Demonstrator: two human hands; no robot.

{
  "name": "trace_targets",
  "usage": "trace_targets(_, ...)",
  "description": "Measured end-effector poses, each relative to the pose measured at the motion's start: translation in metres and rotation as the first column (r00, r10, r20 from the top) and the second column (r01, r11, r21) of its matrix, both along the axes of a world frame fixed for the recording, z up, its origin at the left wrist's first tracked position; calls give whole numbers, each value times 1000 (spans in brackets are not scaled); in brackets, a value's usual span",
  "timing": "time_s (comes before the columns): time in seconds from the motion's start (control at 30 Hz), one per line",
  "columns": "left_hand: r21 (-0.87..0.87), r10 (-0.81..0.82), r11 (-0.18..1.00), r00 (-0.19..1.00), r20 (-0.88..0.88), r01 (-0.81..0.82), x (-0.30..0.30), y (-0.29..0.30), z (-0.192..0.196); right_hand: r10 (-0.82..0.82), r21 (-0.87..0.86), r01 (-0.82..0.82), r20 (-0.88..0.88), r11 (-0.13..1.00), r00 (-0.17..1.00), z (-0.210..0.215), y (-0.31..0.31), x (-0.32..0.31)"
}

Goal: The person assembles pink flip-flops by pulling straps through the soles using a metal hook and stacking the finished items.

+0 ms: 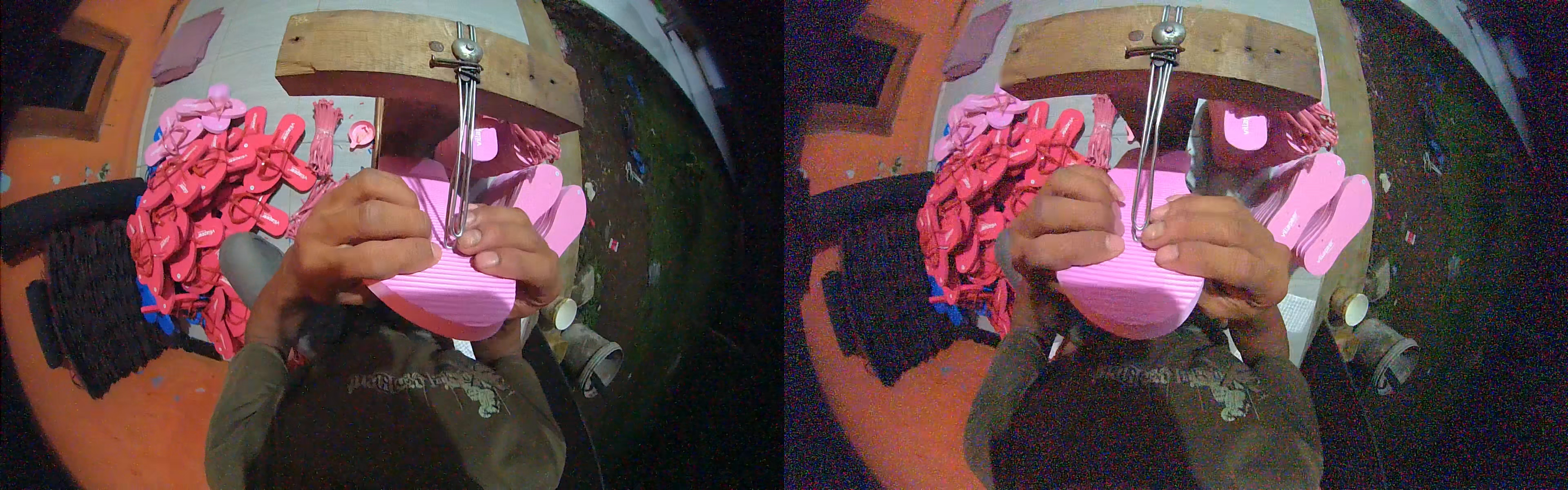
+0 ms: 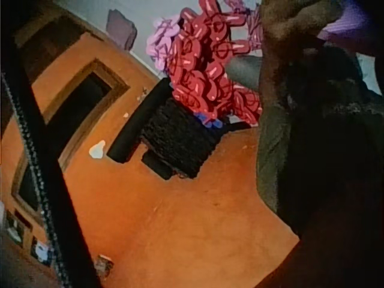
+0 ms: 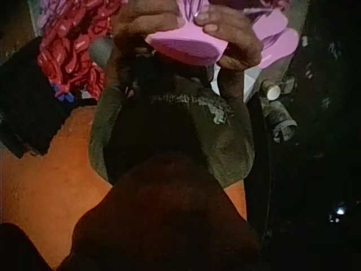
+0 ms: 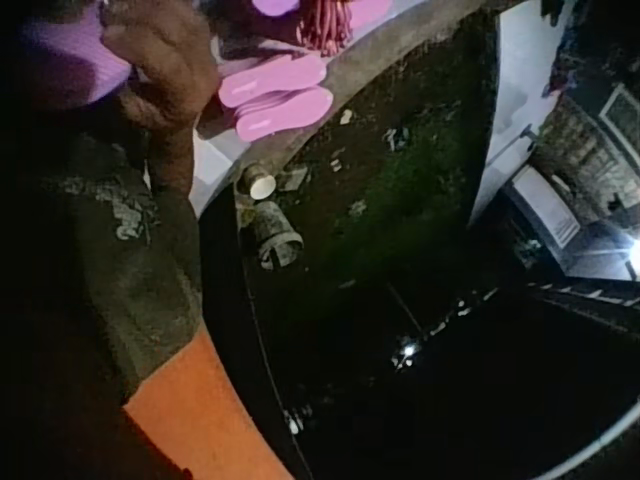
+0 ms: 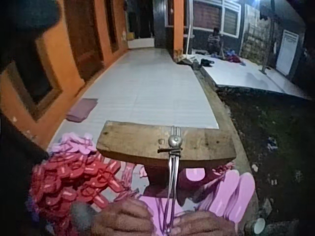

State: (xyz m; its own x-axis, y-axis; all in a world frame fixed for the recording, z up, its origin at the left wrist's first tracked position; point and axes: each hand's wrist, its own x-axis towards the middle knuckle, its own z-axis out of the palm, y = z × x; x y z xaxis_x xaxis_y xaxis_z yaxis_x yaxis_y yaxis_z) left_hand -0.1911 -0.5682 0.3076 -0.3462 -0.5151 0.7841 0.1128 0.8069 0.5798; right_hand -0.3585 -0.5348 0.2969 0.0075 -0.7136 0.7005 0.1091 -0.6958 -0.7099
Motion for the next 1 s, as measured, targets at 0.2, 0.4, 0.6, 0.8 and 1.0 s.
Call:
trace_targets(0.2,-63,507,862,846,167,-504,-5,2,12,-359,72,365,-89,928,929,10,-18,5)
trace_targets(0.4,-193,922,388,381,73,-901,-13,-29,11,-784,-37,788,-140,615,605,4,-51,10)
trace_targets(0.6,97,808,406,406,427,-909,52,41,-124,-476,-45,998,-879,38,-22,-167,12,-159)
trace_targets(0.8,429,605,436,611,511,-791,36,88,-169,-222,219,930,-962,-294,156,-219,62,-204)
trace_targets(1.0,657,282,562,863,419,-503,-17,92,-139,-523,432,880,-713,197,467,-164,91,-139)
